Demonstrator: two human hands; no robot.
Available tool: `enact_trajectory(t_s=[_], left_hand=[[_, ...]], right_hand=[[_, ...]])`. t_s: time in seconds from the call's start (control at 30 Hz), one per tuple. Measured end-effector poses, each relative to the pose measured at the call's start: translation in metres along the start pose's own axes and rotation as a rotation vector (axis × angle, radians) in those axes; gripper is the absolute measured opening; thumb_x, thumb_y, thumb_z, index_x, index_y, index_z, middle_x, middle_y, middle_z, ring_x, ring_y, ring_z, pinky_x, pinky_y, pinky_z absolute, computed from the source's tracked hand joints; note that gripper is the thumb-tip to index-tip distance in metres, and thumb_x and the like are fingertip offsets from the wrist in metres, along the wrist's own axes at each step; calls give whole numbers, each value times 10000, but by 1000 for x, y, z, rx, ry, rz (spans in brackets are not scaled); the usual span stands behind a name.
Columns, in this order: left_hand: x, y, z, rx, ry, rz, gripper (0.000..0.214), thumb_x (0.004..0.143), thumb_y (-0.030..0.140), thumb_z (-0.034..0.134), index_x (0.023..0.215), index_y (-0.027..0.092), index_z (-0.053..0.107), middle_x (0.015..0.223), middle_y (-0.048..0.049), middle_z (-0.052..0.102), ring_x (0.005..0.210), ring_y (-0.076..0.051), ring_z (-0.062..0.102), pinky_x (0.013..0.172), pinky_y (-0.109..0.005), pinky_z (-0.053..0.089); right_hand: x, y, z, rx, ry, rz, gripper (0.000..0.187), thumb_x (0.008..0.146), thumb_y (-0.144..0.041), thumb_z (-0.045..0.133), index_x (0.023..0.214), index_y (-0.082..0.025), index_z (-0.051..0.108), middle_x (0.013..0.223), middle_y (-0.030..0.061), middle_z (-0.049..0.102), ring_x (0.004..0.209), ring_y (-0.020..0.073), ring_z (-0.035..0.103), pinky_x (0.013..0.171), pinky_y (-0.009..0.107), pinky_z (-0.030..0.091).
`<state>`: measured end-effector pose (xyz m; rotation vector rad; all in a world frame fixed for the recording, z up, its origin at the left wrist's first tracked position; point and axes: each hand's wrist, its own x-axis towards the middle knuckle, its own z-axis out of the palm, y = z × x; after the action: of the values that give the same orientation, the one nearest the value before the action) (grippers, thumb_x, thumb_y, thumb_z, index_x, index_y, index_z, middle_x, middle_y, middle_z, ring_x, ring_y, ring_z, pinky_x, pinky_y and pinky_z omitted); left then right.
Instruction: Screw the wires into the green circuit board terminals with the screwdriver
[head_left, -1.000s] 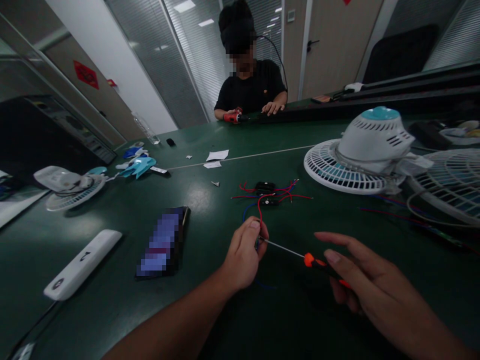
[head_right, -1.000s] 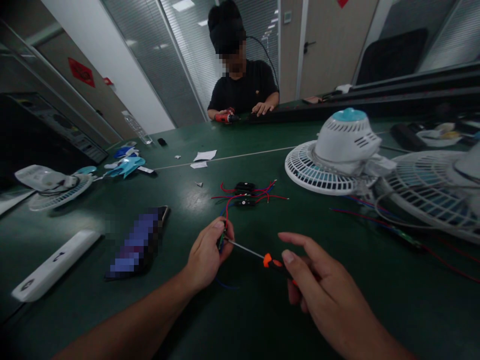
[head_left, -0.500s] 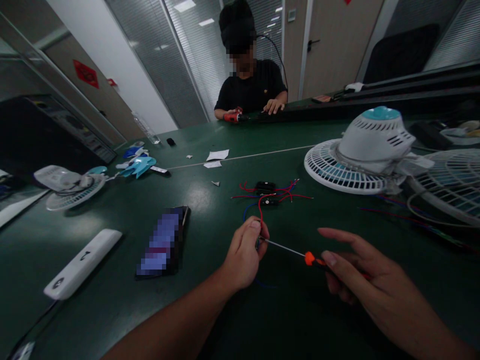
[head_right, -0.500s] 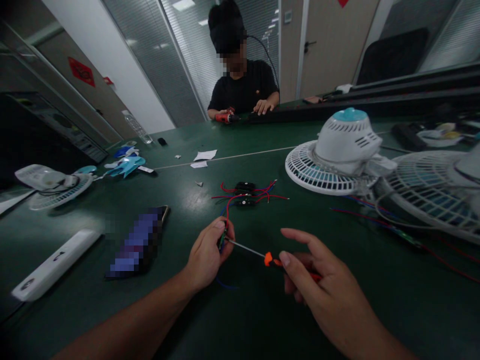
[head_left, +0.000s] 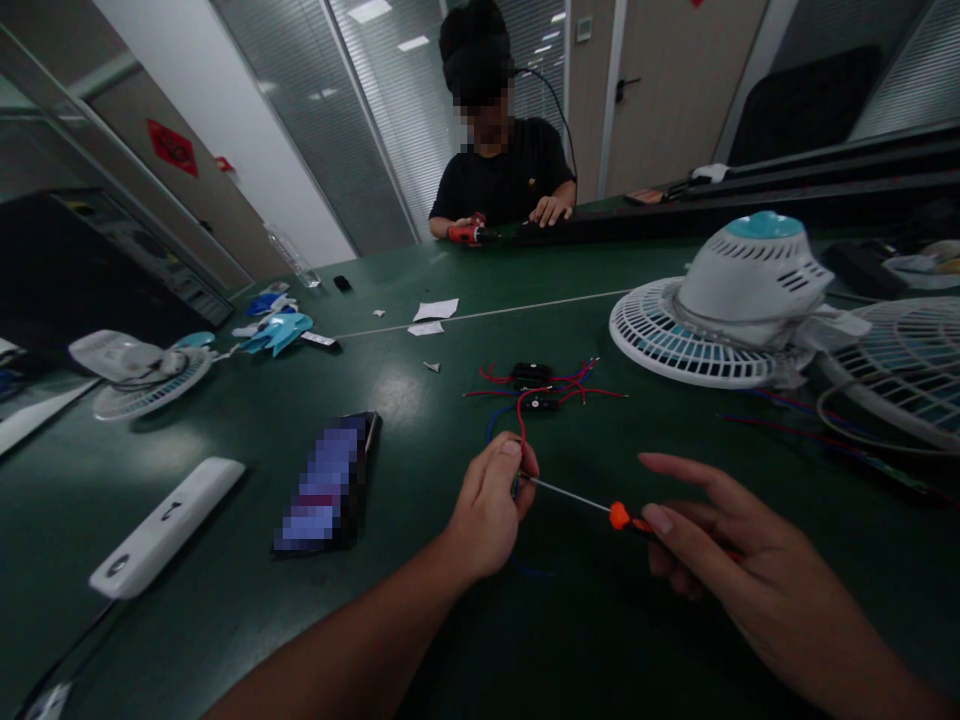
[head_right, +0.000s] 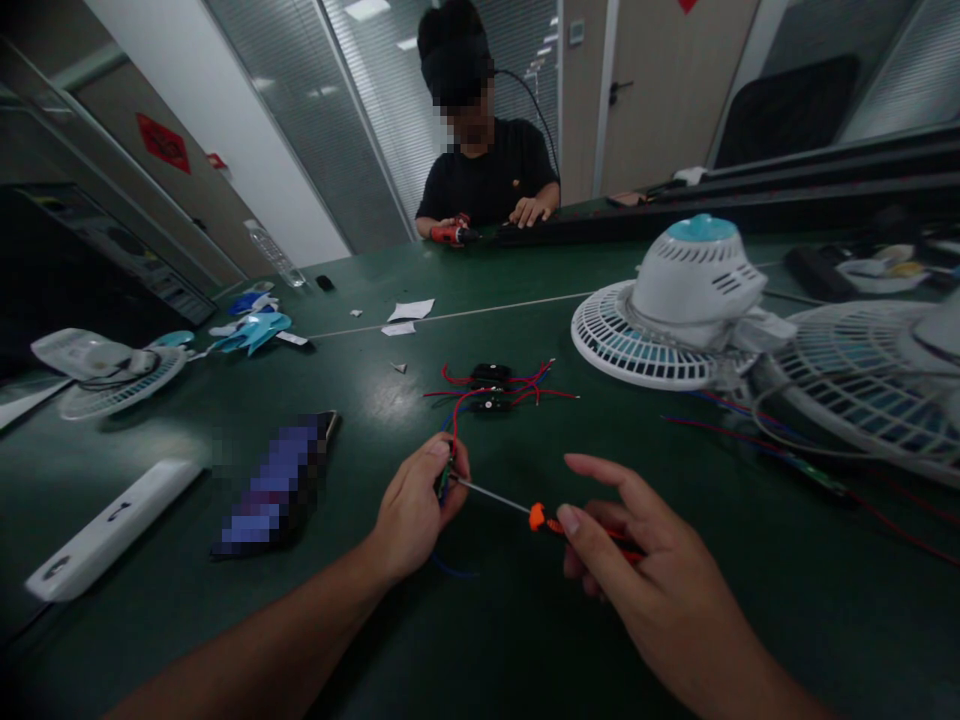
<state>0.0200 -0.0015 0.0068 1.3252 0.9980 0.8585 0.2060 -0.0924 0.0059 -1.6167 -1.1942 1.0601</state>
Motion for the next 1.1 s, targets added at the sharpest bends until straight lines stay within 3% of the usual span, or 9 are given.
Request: enact_trajectory(t_s=[1.1], left_hand=[[0, 3, -1, 12, 28, -31, 376, 853, 507, 383, 701, 181, 493, 534, 65, 377, 406, -74, 312, 389, -192, 234]], right_hand=[[-2, 3, -2, -25, 8, -1, 586, 836, -555, 562, 1293, -194, 493, 670, 34, 714, 559, 206, 656, 468, 306, 534]])
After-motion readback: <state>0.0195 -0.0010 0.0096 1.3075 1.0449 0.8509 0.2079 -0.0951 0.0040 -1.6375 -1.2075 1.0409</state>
